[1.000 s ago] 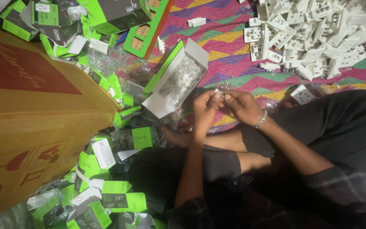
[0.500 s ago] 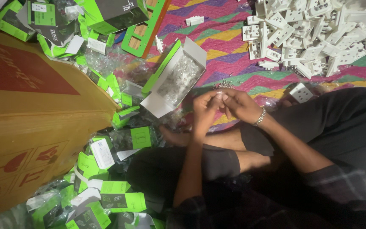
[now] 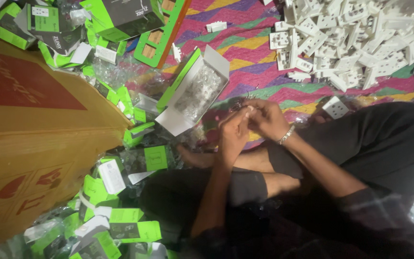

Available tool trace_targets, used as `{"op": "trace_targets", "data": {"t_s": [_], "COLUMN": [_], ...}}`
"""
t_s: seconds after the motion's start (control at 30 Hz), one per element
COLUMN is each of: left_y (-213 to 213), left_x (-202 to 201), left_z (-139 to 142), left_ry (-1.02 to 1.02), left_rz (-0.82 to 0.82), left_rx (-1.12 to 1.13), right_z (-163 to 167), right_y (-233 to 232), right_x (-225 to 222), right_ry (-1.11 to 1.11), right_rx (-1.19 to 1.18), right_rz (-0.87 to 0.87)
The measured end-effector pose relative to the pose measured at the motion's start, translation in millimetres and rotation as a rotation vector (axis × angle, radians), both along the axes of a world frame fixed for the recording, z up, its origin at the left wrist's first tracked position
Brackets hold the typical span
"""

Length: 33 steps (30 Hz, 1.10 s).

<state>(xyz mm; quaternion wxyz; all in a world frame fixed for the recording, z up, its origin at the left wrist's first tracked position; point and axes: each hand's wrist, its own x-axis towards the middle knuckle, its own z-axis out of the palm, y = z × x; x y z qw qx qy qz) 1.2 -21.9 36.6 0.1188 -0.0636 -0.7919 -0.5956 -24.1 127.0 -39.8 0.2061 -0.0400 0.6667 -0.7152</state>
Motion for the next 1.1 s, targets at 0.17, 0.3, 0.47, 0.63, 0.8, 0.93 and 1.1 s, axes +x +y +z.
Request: {"op": "trace_targets", "data": {"t_s": [0.17, 0.3, 0.47, 0.63, 0.8, 0.93, 1.1], "left_y": [32, 42, 19, 12, 14, 12, 3], "left_x": [40, 41, 5, 4, 6, 5, -2], "left_z": [38, 25, -32, -58, -75, -88, -75], "left_ry": [-0.058, -0.169, -0.327, -0.559, -0.65, -0.549, -0.465], "left_rz": [-0.255, -0.123, 0.198, 0.166, 0.148, 0.138, -0.032], "left_rx": [-0.079, 0.081, 0.589, 0.937, 1.082, 0.779, 0.441], "right_z": [-41, -47, -5, 15, -8, -28, -41], "right_y": [20, 28, 13, 0, -2, -2, 1], "right_x": [-31, -37, -16, -24, -22, -19, -21], "right_ry": [-0.12, -0.036, -0.211, -0.244, -0.275, -0.211, -0.064], "right_rx": [0.338, 0.28, -0.175, -0.306, -0.389, -0.303, -0.191], "right_rz": [-0.463, -0.271, 0.168, 0.134, 0.1, -0.023, -0.036]}}
